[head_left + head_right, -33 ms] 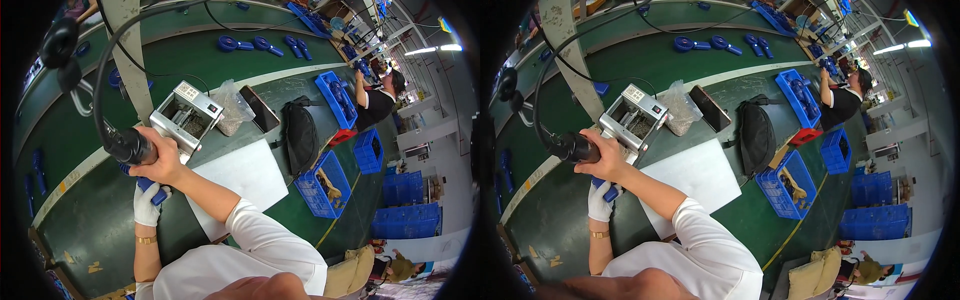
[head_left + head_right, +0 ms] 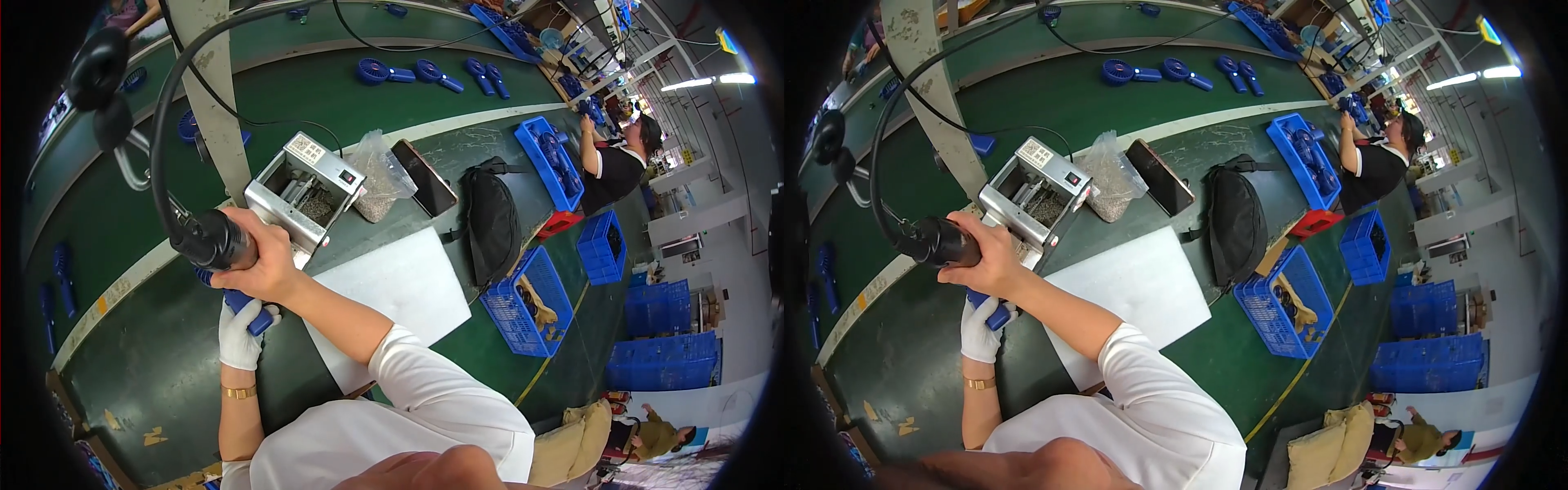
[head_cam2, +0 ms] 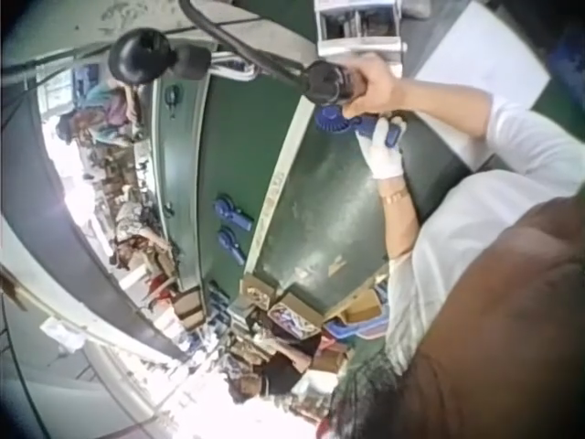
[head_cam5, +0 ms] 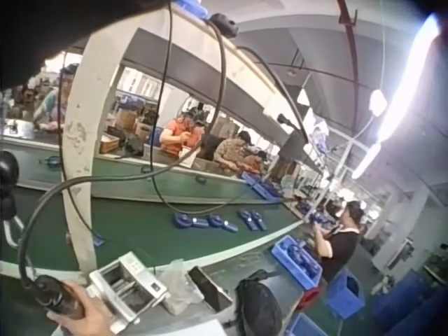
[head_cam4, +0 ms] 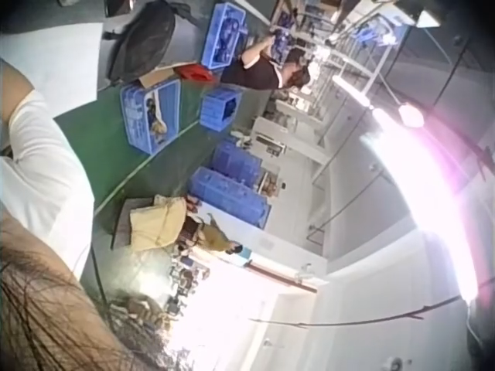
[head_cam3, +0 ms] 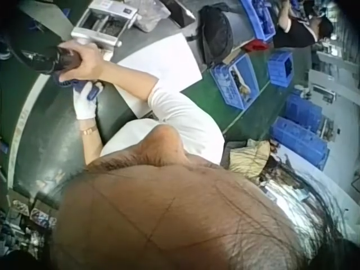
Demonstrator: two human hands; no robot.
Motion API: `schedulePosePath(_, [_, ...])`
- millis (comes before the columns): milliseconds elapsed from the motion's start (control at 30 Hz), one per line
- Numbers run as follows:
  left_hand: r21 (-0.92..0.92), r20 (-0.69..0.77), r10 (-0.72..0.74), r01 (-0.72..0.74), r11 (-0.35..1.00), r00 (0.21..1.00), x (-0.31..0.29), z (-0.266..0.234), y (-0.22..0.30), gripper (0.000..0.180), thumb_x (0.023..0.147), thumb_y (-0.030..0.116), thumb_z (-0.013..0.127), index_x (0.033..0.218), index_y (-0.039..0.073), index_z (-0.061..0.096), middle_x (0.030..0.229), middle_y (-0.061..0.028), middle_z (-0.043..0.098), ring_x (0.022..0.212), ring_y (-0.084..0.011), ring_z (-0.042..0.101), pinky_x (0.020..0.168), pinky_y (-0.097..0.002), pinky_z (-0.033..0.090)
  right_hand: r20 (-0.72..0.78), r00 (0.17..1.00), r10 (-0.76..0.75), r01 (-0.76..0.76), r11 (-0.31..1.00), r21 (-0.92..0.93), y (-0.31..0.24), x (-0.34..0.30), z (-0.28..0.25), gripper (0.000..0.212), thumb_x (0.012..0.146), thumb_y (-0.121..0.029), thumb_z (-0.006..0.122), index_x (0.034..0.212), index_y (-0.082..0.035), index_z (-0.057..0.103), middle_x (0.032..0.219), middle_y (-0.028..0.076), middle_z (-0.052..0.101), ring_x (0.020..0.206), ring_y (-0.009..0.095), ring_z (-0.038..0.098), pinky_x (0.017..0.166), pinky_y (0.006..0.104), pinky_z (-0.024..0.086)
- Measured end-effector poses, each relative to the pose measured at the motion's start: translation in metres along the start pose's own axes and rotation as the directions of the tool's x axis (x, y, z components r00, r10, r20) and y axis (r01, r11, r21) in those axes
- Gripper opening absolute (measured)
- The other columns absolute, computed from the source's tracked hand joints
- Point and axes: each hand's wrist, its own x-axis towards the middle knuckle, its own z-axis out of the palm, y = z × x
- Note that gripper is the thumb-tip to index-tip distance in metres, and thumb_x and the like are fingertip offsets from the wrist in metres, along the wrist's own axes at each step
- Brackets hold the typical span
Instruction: The person assembles the outer plastic casing of portable fans on a factory assembly line by securing the casing with screws using an electric screwdriver.
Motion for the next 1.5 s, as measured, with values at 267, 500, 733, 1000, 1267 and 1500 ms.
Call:
schedulePosePath(267, [0.183, -0.070, 0.130, -0.116, 0.976, 0.989, -0.003, -0.010, -0.013, 0.049, 0.073, 0.010, 0.071, 0.115, 0.004, 0.046, 0.096, -0.0051, 0.059, 0.076, -0.0169, 0.062, 0.064, -0.0307, 0.053, 0.109, 0.980, 0.167, -0.181, 0.974, 0.136, -0.004, -0.010, 0.012, 0.066, 0.063, -0.027, 0.081, 0.114, 0.000, 0.049, 0.076, 0.006, 0.061, 0.062, 0.009, 0.057, 0.060, 0.0235, 0.047])
schedulePosePath(500, [0.270, -0.130, 0.173, -0.133, 0.954, 0.976, -0.001, 0.000, -0.015, 0.032, 0.074, 0.008, 0.068, 0.101, 0.000, 0.054, 0.085, -0.0073, 0.063, 0.068, -0.0150, 0.062, 0.063, -0.0284, 0.052, 0.124, 0.948, 0.293, -0.310, 0.762, 0.568, 0.006, -0.017, 0.028, 0.084, 0.067, -0.061, 0.069, 0.117, -0.001, 0.038, 0.064, 0.007, 0.052, 0.052, 0.014, 0.049, 0.046, 0.0262, 0.041])
schedulePosePath(733, [0.329, -0.169, 0.164, -0.101, 0.939, 0.972, 0.001, -0.003, -0.014, 0.026, 0.072, 0.008, 0.065, 0.093, -0.002, 0.053, 0.075, -0.0060, 0.060, 0.061, -0.0129, 0.058, 0.058, -0.0274, 0.048, 0.125, 0.940, 0.318, -0.323, 0.708, 0.628, 0.007, -0.018, 0.036, 0.090, 0.060, -0.064, 0.072, 0.116, -0.002, 0.037, 0.064, 0.006, 0.050, 0.053, 0.014, 0.049, 0.049, 0.0270, 0.041])
schedulePosePath(1000, [0.402, -0.212, 0.161, -0.064, 0.914, 0.964, -0.004, -0.002, -0.012, 0.026, 0.072, 0.010, 0.066, 0.092, 0.000, 0.053, 0.075, -0.0065, 0.060, 0.061, -0.0137, 0.058, 0.058, -0.0274, 0.047, 0.141, 0.945, 0.293, -0.322, 0.774, 0.546, 0.016, -0.026, 0.043, 0.082, 0.062, -0.069, 0.065, 0.112, -0.008, 0.042, 0.063, 0.004, 0.048, 0.054, 0.013, 0.046, 0.050, 0.0271, 0.038])
schedulePosePath(1267, [0.589, -0.219, 0.290, -0.110, 0.801, 0.932, 0.002, -0.009, -0.019, 0.034, 0.072, 0.020, 0.067, 0.096, 0.001, 0.055, 0.079, -0.0097, 0.063, 0.069, -0.0160, 0.061, 0.066, -0.0280, 0.048, 0.125, 0.948, 0.293, -0.306, 0.729, 0.613, 0.028, -0.033, 0.048, 0.076, 0.062, -0.068, 0.067, 0.108, -0.012, 0.044, 0.065, 0.003, 0.049, 0.054, 0.013, 0.047, 0.049, 0.0262, 0.037])
schedulePosePath(1500, [0.223, -0.163, 0.207, -0.169, 0.960, 0.965, -0.001, -0.011, -0.023, 0.033, 0.075, 0.007, 0.066, 0.102, 0.001, 0.048, 0.082, -0.0054, 0.059, 0.069, -0.0138, 0.060, 0.064, -0.0268, 0.050, 0.095, 0.970, 0.223, -0.240, 0.824, 0.514, 0.011, -0.026, 0.038, 0.082, 0.067, -0.075, 0.055, 0.115, -0.011, 0.038, 0.063, 0.004, 0.048, 0.053, 0.015, 0.046, 0.047, 0.0269, 0.037])
